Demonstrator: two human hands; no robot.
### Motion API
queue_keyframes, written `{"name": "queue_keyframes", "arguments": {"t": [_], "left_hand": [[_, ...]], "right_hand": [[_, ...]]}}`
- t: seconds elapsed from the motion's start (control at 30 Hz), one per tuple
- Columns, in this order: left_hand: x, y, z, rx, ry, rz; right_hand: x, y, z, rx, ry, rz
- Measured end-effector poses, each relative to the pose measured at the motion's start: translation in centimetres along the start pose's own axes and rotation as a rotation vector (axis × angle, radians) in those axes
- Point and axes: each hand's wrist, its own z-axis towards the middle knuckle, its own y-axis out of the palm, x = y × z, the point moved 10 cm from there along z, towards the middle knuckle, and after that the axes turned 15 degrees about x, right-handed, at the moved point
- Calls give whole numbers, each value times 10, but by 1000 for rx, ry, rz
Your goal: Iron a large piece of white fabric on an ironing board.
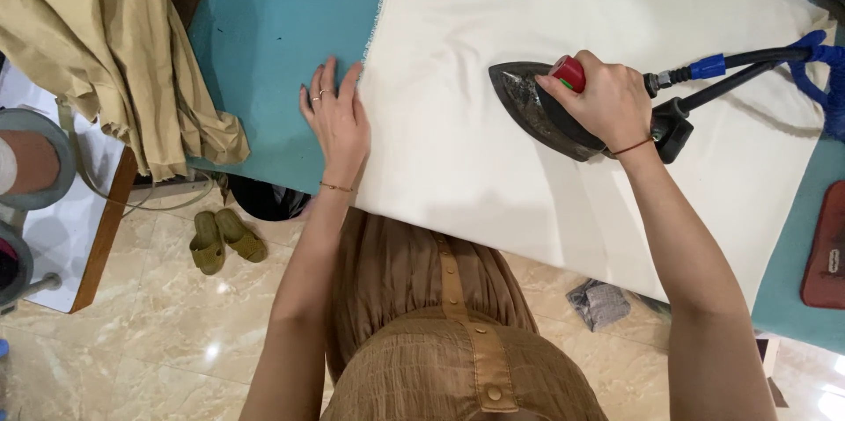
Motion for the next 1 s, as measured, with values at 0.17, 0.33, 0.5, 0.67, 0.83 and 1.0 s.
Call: {"name": "queue_keyframes", "arguments": {"t": [0.17, 0.33, 0.5, 0.67, 0.83, 1.0], "left_hand": [[25, -2, 19, -36, 212, -54], [2, 7, 30, -71, 168, -51], [-6, 13, 30, -92, 128, -42], [1, 18, 31, -79, 165, -35], [12, 24, 41, -102, 215, -86], [13, 16, 52, -102, 259, -117]], "right_hand": [[3, 3, -1, -23, 29, 14], [3, 3, -1, -16, 25, 23], [1, -1, 0, -15, 11, 52], [1, 0, 1, -44, 18, 78], [-1, -2, 2, -28, -8, 87], [2, 2, 4, -130, 36, 134]]}}
